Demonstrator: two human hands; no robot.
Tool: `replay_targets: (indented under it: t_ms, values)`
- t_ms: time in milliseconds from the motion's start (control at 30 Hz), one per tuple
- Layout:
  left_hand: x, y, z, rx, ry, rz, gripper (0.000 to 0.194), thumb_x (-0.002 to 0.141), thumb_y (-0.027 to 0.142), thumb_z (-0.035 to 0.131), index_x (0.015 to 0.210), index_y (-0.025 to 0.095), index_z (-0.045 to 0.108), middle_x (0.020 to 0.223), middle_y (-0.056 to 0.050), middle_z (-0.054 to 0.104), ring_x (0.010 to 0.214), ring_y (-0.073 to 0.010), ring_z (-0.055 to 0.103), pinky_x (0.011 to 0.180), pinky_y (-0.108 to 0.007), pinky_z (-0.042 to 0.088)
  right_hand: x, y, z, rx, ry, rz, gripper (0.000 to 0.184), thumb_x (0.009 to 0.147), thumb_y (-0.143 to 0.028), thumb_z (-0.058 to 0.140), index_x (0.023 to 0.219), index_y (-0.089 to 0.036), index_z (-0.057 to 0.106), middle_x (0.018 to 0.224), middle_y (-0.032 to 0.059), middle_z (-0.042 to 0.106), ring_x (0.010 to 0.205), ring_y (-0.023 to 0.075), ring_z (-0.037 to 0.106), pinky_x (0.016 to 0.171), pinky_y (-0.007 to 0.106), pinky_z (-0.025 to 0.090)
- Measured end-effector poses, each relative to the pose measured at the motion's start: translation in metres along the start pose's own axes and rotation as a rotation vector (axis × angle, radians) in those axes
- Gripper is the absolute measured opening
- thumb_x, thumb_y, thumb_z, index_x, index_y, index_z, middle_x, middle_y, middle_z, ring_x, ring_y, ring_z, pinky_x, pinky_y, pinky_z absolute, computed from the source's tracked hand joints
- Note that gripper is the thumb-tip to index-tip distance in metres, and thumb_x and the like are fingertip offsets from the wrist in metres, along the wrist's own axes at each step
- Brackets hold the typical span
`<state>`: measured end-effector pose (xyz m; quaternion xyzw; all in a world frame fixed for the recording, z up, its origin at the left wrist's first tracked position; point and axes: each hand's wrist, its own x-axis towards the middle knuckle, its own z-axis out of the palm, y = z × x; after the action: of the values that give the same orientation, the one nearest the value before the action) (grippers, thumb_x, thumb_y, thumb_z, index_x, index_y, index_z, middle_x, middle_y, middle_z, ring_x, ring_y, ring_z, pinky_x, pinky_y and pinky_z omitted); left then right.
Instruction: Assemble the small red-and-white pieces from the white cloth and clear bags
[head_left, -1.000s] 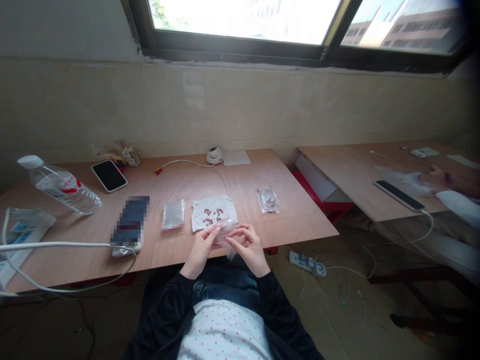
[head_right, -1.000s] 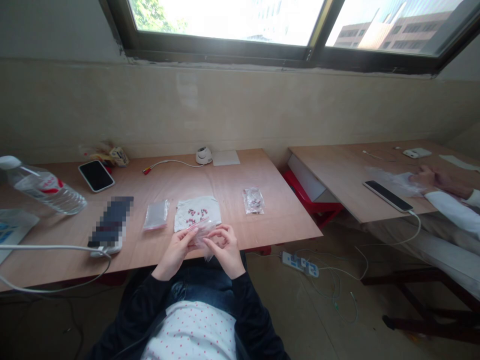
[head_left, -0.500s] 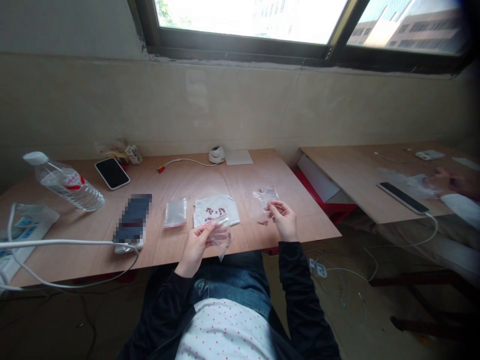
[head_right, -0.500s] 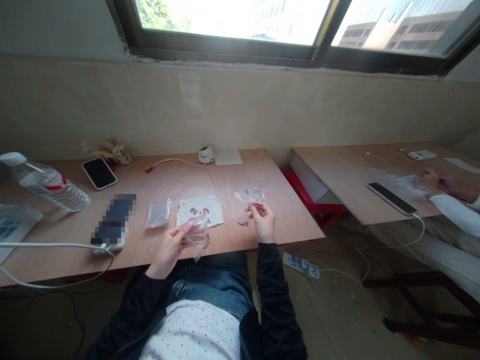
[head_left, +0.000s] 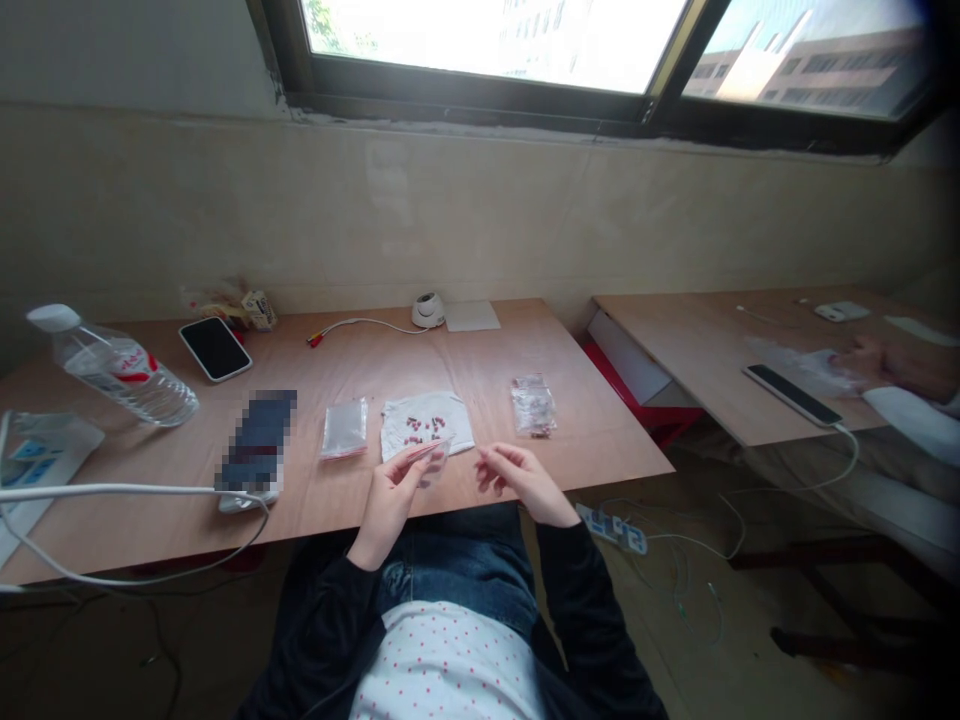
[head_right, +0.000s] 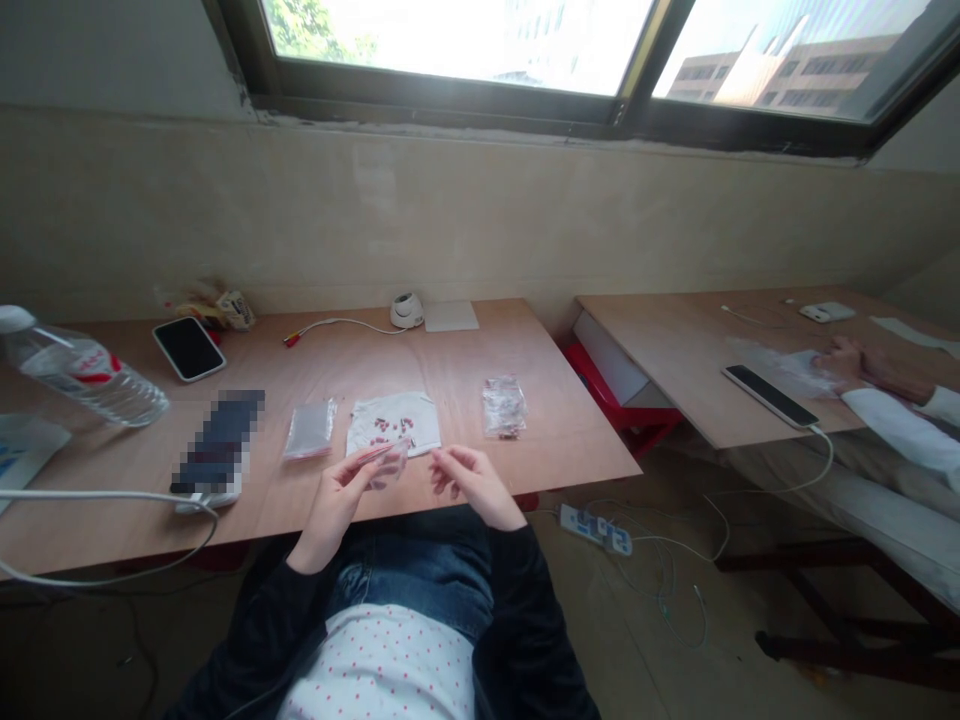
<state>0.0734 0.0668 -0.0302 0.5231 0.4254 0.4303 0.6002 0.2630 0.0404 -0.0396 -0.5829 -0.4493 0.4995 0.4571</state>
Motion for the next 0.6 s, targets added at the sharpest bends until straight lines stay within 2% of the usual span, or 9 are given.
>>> replay_targets:
  t_ms: [33, 100, 200, 433, 533, 600]
  values:
    - [-0.001, 0.001, 0.001, 0.019, -0.021, 0.024, 0.029, 0.079, 0.029, 0.056, 0.102, 0.014, 0.065, 0.103, -0.01, 0.068, 0.096, -0.0214, 0.063, 0.08, -0.029, 0.05, -0.005, 0.002, 0.012, 0.094, -0.186, 0.026, 0.041, 0.079, -0.052, 0.051, 0.078, -0.012, 0.062, 0.066, 0.0042, 0.061, 0.054, 0.0117, 0.058, 0.044, 0.019, 0.04]
    - [-0.005, 0.001, 0.004, 0.053, -0.073, 0.067, 0.026, 0.079, 0.026, 0.056, 0.1, 0.014, 0.067, 0.104, -0.009, 0.067, 0.101, -0.0211, 0.06, 0.09, -0.031, 0.046, -0.01, 0.005, 0.03, 0.23, -0.297, 0.04, 0.042, 0.077, -0.054, 0.052, 0.079, -0.013, 0.06, 0.062, 0.0024, 0.059, 0.053, 0.011, 0.058, 0.041, 0.017, 0.037]
    - [-0.008, 0.0, 0.006, 0.081, -0.143, 0.086, 0.027, 0.08, 0.024, 0.055, 0.103, 0.015, 0.066, 0.11, -0.007, 0.065, 0.103, -0.021, 0.059, 0.094, -0.033, 0.044, -0.01, 0.006, 0.043, 0.338, -0.253, 0.046, 0.041, 0.074, -0.053, 0.056, 0.079, -0.013, 0.06, 0.063, 0.0015, 0.058, 0.051, 0.0102, 0.057, 0.037, 0.016, 0.035]
    - [-0.013, 0.0, 0.001, 0.224, -0.261, 0.125, 0.031, 0.082, 0.026, 0.053, 0.111, 0.018, 0.062, 0.12, -0.007, 0.059, 0.115, -0.0214, 0.05, 0.103, -0.037, 0.035, -0.008, 0.008, 0.032, 0.386, -0.273, 0.105, 0.04, 0.076, -0.052, 0.055, 0.081, -0.012, 0.06, 0.066, 0.0041, 0.061, 0.052, 0.0131, 0.06, 0.034, 0.016, 0.039]
    - [-0.016, 0.003, 0.001, 0.303, -0.255, 0.147, 0.035, 0.078, 0.029, 0.059, 0.112, 0.021, 0.061, 0.125, -0.007, 0.054, 0.12, -0.0222, 0.045, 0.104, -0.036, 0.031, -0.011, 0.011, 0.031, 0.392, -0.279, 0.118, 0.037, 0.073, -0.048, 0.061, 0.084, -0.012, 0.06, 0.064, 0.0032, 0.061, 0.055, 0.0138, 0.061, 0.036, 0.016, 0.04]
    - [-0.016, 0.004, 0.001, 0.334, -0.22, 0.17, 0.03, 0.078, 0.031, 0.058, 0.106, 0.02, 0.063, 0.118, -0.008, 0.058, 0.114, -0.0215, 0.049, 0.099, -0.035, 0.035, -0.012, 0.012, 0.031, 0.403, -0.305, 0.123, 0.036, 0.072, -0.046, 0.063, 0.085, -0.012, 0.06, 0.065, 0.0033, 0.061, 0.056, 0.014, 0.062, 0.036, 0.016, 0.041]
